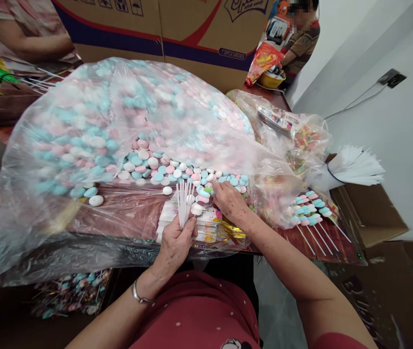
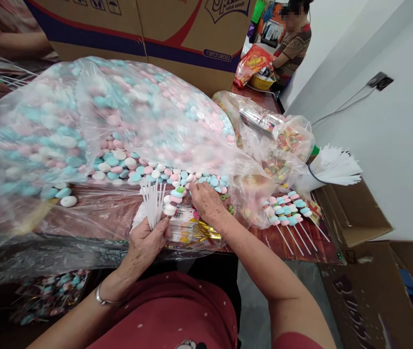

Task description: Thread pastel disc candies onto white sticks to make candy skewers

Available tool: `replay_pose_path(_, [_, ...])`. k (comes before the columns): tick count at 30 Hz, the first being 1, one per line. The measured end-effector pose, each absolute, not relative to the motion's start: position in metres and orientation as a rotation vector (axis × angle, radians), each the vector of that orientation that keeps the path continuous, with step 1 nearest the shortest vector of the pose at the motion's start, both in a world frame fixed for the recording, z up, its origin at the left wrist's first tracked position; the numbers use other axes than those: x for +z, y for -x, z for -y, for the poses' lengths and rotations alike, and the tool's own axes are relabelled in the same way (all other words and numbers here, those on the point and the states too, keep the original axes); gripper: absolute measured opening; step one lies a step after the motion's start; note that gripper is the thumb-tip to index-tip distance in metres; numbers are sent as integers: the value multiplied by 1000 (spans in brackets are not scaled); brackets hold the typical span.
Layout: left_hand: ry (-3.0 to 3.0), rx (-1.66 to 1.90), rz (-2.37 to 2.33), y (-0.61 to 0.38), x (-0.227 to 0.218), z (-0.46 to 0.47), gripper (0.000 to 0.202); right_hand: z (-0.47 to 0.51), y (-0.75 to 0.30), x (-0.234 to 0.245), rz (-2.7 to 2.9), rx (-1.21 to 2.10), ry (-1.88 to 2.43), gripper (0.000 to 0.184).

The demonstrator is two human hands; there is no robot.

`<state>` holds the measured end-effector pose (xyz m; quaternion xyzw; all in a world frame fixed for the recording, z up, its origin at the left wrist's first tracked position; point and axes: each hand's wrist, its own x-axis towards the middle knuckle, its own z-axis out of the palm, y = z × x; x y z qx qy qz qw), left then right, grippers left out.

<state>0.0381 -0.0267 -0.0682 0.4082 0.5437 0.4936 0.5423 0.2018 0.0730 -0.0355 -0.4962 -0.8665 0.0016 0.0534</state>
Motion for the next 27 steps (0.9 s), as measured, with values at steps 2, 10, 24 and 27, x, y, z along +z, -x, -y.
replay_pose_path(2, [-992,1141,-1317,-38,-64,27,31,-75,-203,-33,2495,140,1590,24])
replay_pose_path(10, [-1167,1039,-1314,-35,-63,25,30,-82,-231,-17,1242,1304,1298,25])
replay_pose_path(24, [-1228,1037,-1297,-37,-60,22,26,-74,-230,-11,1167,1461,1151,29])
replay_pose_path(27, [-1228,1041,-1301,-37,-60,22,27,-72,-229,-9,1267,1389,1123,27])
